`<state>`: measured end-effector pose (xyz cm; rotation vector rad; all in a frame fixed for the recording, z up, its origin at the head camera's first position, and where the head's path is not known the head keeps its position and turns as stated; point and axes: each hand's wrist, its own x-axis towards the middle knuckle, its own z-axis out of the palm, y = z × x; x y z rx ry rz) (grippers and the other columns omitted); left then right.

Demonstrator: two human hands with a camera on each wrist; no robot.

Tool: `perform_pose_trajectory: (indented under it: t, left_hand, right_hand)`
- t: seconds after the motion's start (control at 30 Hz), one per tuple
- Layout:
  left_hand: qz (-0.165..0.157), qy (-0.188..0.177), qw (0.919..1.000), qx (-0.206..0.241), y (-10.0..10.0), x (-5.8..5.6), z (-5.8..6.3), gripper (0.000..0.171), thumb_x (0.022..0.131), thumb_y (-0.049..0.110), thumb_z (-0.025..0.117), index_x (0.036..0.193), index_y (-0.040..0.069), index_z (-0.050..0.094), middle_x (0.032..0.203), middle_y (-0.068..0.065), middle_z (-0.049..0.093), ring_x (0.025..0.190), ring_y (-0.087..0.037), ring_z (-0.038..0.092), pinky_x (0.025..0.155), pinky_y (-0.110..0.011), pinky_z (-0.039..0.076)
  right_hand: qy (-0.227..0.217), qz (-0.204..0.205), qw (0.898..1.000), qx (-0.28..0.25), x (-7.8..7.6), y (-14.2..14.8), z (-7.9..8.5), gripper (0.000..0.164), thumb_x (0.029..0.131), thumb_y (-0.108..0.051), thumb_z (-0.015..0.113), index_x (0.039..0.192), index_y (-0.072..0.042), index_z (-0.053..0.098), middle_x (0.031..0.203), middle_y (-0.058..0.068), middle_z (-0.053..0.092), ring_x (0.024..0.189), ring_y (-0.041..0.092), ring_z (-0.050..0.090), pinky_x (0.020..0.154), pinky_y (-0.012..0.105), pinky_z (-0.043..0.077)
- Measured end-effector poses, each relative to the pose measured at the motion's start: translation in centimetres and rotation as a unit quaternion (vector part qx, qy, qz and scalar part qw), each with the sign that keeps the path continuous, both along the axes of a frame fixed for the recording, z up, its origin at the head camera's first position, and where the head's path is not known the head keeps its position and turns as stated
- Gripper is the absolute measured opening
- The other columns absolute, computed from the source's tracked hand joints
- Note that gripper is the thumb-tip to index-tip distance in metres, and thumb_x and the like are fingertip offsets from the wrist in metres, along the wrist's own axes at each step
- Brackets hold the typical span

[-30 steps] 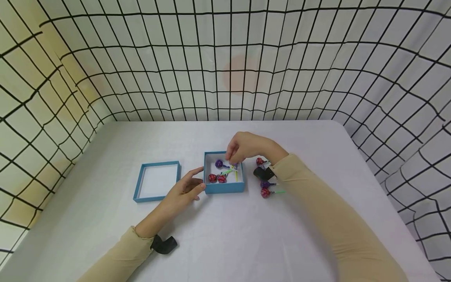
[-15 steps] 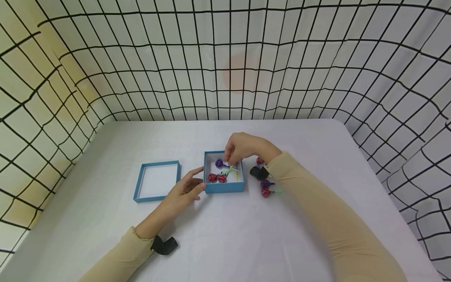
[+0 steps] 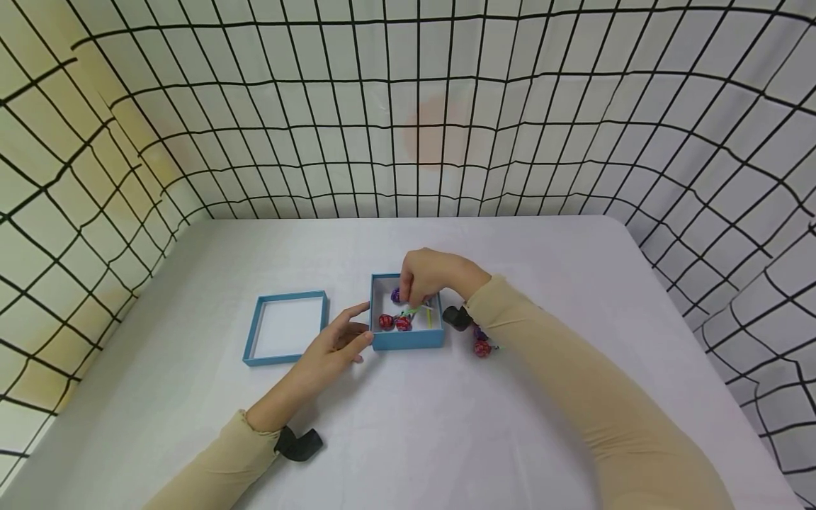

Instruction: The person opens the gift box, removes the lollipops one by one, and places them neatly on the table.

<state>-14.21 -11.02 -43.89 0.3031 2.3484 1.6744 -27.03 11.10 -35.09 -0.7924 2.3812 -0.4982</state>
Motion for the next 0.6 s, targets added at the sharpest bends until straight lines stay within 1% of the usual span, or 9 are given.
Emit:
perform_pose_trajectory:
  t: [0.07, 0.2, 0.37, 0.6]
  left_hand:
    - [0.001, -0.002, 1.0, 0.001, 0.0, 0.0, 0.0, 0.057, 0.102, 0.031, 0.06, 0.154, 0.025, 0.039, 0.125, -0.011, 0.064, 0.097, -0.023, 0.067, 0.08, -0.034, 0.058]
    - [0.002, 0.0, 1.0, 0.001, 0.1, -0.1, -0.1, 0.057, 0.102, 0.03, 0.06, 0.154, 0.024, 0.039, 0.126, -0.012, 0.064, 0.096, -0.023, 0.067, 0.079, -0.034, 0.058]
    - [0.001, 0.003, 1.0, 0.0, 0.1, 0.0, 0.0, 0.057, 0.102, 0.03, 0.06, 0.154, 0.024, 0.039, 0.126, -0.012, 0.065, 0.096, -0.024, 0.067, 0.079, -0.033, 0.058]
    - [-0.005, 0.009, 0.9999, -0.003, -0.1, 0.0, -0.1, 0.058, 0.102, 0.031, 0.06, 0.155, 0.022, 0.037, 0.126, -0.013, 0.064, 0.097, -0.024, 0.067, 0.079, -0.033, 0.058]
  right_hand:
    - [-0.003, -0.004, 1.0, 0.008, 0.1, -0.3, -0.2, 0.013, 0.082, -0.002, 0.078, 0.095, -0.004, 0.079, 0.089, 0.003, 0.077, 0.074, 0.01, 0.065, 0.069, 0.024, 0.054]
    - [-0.011, -0.013, 1.0, 0.017, 0.2, -0.6, -0.5, 0.012, 0.083, -0.001, 0.078, 0.095, -0.005, 0.079, 0.087, 0.004, 0.076, 0.068, 0.01, 0.062, 0.062, 0.022, 0.052]
    - [-0.009, -0.017, 0.999, 0.026, 0.4, -0.8, -0.9, 0.012, 0.084, -0.001, 0.077, 0.094, -0.006, 0.079, 0.086, 0.004, 0.075, 0.063, 0.011, 0.061, 0.058, 0.021, 0.051]
    - [0.005, -0.02, 0.999, 0.042, 0.8, -1.3, -1.2, 0.013, 0.082, 0.001, 0.077, 0.091, -0.008, 0.079, 0.091, 0.004, 0.074, 0.07, 0.013, 0.059, 0.06, 0.022, 0.051]
